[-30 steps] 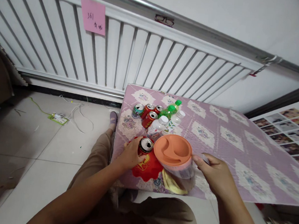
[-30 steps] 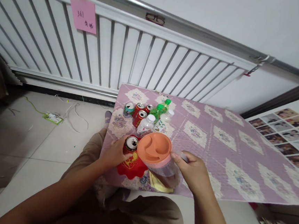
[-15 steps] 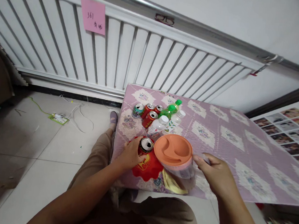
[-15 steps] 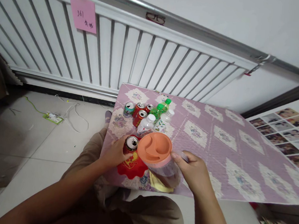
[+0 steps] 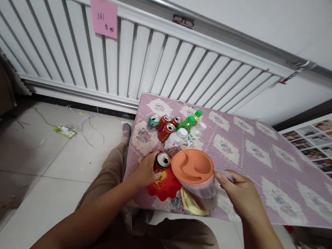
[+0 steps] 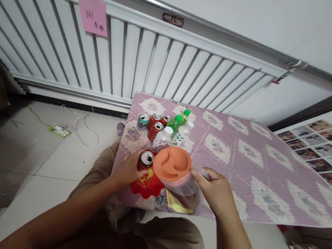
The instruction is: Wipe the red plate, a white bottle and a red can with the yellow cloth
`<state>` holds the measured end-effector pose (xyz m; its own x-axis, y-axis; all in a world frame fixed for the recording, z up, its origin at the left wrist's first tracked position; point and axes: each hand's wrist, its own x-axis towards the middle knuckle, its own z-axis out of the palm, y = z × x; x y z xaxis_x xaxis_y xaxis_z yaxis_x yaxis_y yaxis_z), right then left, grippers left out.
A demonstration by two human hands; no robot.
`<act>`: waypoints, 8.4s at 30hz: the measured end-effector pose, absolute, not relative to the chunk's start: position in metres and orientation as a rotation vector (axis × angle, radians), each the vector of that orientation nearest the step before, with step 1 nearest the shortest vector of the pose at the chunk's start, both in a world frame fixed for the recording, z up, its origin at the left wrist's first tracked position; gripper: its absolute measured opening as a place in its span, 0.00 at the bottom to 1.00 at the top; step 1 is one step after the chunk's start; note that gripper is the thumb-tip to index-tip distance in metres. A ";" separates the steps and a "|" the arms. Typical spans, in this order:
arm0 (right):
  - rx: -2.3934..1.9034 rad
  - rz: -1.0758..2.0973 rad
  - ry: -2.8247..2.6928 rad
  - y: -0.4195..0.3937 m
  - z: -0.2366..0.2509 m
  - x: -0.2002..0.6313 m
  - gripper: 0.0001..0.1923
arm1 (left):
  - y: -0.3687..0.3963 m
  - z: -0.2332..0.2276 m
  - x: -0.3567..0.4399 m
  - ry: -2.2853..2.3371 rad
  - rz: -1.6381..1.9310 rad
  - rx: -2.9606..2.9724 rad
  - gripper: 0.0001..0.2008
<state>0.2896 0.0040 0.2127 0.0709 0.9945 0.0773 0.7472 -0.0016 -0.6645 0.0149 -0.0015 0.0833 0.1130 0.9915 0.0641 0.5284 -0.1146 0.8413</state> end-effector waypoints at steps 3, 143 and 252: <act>-1.804 0.557 -1.732 0.004 0.212 0.290 0.23 | -0.001 0.083 0.015 1.486 0.888 1.726 0.39; -1.776 0.539 -1.794 0.007 0.208 0.293 0.25 | -0.001 0.081 0.017 1.501 0.880 1.736 0.39; -1.679 0.549 -1.336 -0.029 0.206 0.339 0.20 | -0.003 0.071 0.025 1.569 0.925 1.767 0.40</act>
<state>0.3390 -0.0287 0.2058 0.3196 0.9300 0.1816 0.5336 -0.0183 -0.8455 0.0249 -0.0028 0.0707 0.0610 0.9919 0.1118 0.5781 -0.1264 0.8061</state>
